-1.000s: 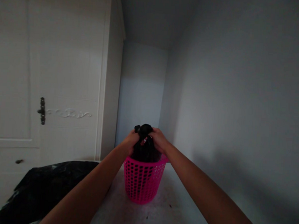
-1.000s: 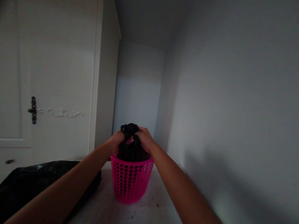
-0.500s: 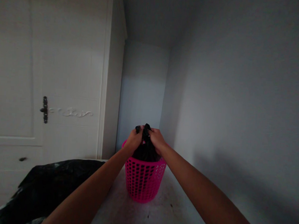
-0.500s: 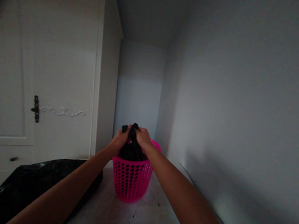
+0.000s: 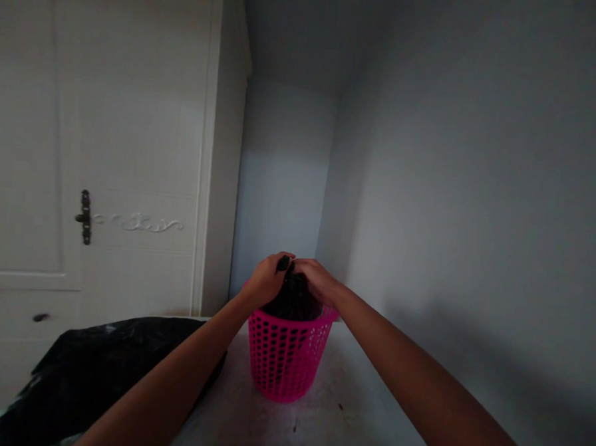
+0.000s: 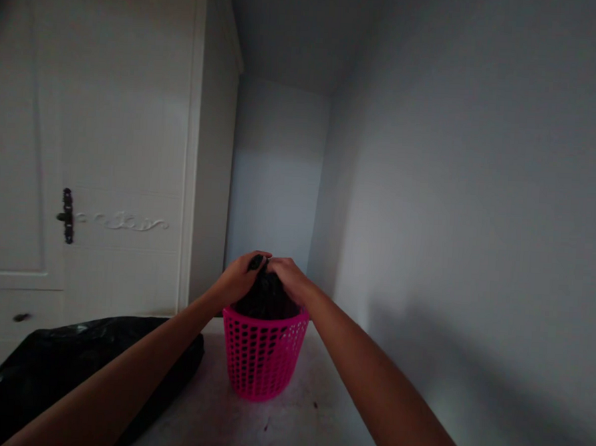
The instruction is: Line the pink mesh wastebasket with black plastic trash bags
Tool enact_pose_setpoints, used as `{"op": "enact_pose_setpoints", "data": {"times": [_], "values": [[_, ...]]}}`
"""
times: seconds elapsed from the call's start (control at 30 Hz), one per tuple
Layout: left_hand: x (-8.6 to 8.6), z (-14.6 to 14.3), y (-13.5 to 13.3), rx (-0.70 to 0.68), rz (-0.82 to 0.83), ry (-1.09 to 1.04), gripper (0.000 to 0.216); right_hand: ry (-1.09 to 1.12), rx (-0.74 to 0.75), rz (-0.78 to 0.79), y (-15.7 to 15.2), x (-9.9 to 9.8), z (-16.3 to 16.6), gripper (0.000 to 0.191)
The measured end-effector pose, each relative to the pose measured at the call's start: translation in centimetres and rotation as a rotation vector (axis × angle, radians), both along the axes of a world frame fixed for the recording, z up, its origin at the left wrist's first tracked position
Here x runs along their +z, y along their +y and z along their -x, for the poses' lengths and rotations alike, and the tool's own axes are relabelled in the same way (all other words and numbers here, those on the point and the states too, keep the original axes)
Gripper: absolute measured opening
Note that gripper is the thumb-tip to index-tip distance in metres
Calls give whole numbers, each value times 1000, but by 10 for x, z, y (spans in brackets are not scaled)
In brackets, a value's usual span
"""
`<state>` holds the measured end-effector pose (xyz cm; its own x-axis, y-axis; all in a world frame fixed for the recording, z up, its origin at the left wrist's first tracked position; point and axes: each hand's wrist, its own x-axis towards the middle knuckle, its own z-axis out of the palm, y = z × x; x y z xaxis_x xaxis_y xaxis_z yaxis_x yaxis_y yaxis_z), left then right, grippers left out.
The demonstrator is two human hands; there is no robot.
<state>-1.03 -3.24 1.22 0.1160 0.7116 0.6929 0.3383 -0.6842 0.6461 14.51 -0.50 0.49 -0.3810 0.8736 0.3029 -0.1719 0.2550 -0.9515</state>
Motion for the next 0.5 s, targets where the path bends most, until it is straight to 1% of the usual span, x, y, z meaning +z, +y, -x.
{"op": "enact_pose_setpoints", "data": {"times": [0.03, 0.1, 0.13, 0.2, 0.27, 0.37, 0.43, 0.5], "values": [[0, 0, 1, 8, -10, -3, 22, 10, 5, 16, -3, 1, 0, 30], [2, 1, 4, 18, -32, -28, 21, 40, 0, -4, -5, 2, 0, 51], [3, 1, 5, 23, -39, -45, 20, 58, -5, -25, -5, 2, 0, 58], [4, 1, 5, 26, -45, -62, 19, 89, -11, -51, -4, 1, 1, 60], [5, 3, 5, 17, -28, -46, 21, 93, -5, -42, -1, -1, 0, 62], [4, 6, 7, 10, 43, -51, 22, 33, 1, -67, 1, -3, -2, 64], [3, 8, 10, 31, 90, -101, 17, -64, -72, -165, 0, -2, -3, 65], [1, 9, 15, 58, 136, -164, 15, -195, -218, -330, -1, 0, -5, 69]]}}
